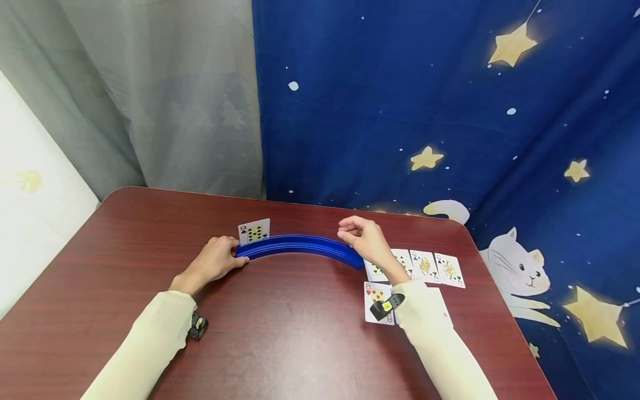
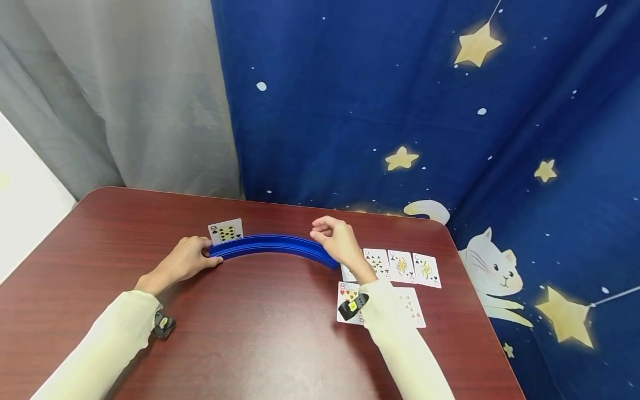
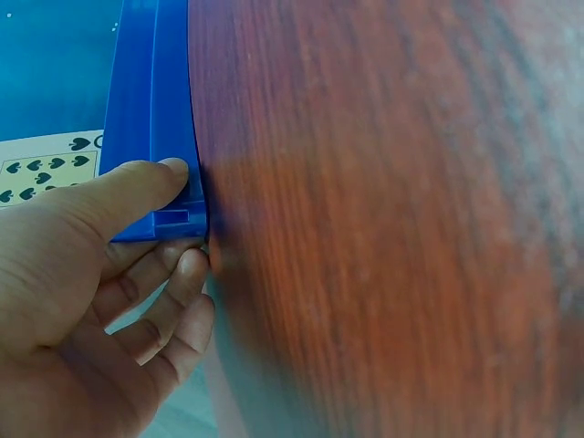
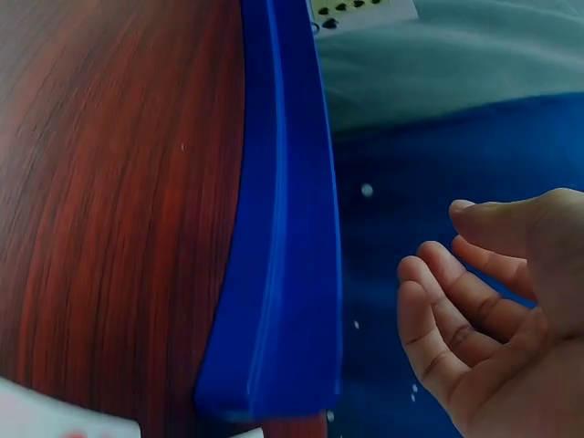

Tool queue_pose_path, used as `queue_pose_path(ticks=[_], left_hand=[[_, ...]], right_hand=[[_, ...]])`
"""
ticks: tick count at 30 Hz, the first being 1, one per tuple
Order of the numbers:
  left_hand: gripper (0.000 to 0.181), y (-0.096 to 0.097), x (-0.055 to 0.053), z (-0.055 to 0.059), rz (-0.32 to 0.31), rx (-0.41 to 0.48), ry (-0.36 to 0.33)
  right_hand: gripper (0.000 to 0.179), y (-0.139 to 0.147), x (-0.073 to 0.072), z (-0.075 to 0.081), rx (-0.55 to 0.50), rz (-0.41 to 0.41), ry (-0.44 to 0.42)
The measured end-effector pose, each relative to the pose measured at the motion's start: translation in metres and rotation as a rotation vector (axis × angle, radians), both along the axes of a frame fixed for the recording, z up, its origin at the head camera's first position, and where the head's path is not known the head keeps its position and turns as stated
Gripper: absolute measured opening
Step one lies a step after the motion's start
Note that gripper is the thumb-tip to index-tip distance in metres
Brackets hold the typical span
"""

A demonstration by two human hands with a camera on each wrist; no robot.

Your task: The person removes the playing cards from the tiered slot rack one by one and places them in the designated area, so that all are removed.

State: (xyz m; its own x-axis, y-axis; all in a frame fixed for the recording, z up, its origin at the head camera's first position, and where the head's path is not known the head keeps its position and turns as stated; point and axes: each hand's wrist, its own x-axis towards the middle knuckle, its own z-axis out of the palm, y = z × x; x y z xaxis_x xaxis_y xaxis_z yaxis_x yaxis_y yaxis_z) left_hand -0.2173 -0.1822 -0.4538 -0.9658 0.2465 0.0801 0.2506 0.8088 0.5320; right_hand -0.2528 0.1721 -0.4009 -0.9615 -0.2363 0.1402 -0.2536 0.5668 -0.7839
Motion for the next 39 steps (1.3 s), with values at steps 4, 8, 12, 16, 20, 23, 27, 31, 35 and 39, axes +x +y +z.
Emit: queue_pose_path(ticks=[4,8,12,16,20,23,27,31,35,39], left_hand=[[0.023,0.001,0.0,0.0,0.002,0.004,0.001],[0.023,0.001,0.001,0.0,0.005,0.007,0.001],[0.023,0.001,0.001,0.001,0.006,0.008,0.0],[0.023,0.001,0.001,0.001,0.006,0.008,-0.011],[0.023,0.001,0.001,0.001,0.005,0.01,-0.014],[0.023,0.001,0.001,0.001,0.003,0.012,-0.009],[0.024,0.001,0.001,0.001,0.005,0.012,-0.013],[0.027,0.001,0.0,0.001,0.008,0.012,-0.027],[0.028,0.001,-0.001,0.0,0.013,0.013,-0.038],[0.027,0.001,-0.002,0.0,0.012,0.02,-0.04]], right_hand=[[0.019,-0.016,-0.002,-0.002,-0.009,0.029,0.0],[0.019,-0.034,-0.004,-0.006,-0.025,0.069,0.017],[0.019,-0.054,-0.004,-0.011,-0.039,0.111,0.026],[0.021,-0.073,-0.003,-0.016,-0.029,0.149,0.032],[0.025,-0.089,0.0,-0.018,-0.013,0.169,0.035],[0.03,-0.1,0.002,-0.019,-0.021,0.17,0.028],[0.037,-0.111,0.003,-0.021,-0.035,0.166,0.011],[0.038,-0.12,0.005,-0.021,-0.035,0.171,-0.014],[0.036,-0.127,0.005,-0.021,-0.031,0.172,-0.038],[0.028,-0.132,0.004,-0.021,-0.014,0.164,-0.04]])
